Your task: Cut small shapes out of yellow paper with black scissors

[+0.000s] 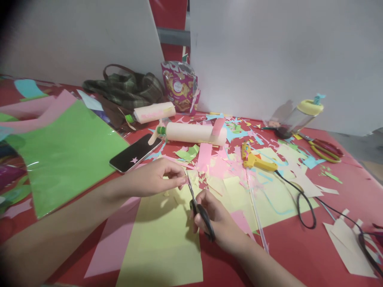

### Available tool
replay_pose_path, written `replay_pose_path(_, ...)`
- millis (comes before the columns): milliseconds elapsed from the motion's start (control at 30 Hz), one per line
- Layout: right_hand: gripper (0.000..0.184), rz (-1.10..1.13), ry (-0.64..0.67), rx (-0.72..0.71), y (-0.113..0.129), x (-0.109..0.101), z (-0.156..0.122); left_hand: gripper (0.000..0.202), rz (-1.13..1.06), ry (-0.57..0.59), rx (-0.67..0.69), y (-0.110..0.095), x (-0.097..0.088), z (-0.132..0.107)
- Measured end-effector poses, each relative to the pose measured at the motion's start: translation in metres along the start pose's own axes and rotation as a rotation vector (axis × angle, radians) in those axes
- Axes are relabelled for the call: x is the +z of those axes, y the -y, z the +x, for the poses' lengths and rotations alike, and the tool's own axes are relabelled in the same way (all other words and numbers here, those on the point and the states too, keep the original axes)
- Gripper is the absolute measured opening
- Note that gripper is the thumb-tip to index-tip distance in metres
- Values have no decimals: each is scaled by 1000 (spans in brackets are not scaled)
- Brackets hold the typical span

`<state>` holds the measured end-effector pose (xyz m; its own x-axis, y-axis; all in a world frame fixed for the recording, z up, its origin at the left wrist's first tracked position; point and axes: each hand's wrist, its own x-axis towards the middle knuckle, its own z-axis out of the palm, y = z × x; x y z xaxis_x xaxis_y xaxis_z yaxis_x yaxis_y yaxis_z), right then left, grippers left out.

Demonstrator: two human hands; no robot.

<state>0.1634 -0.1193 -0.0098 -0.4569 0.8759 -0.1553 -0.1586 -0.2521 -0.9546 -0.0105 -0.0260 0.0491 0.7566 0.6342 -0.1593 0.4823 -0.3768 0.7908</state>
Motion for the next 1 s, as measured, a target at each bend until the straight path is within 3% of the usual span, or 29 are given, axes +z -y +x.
replay_pose_path(1000,31,95,-19,-49,1,3,-2,30,-185,-11,-12,-3,12,2)
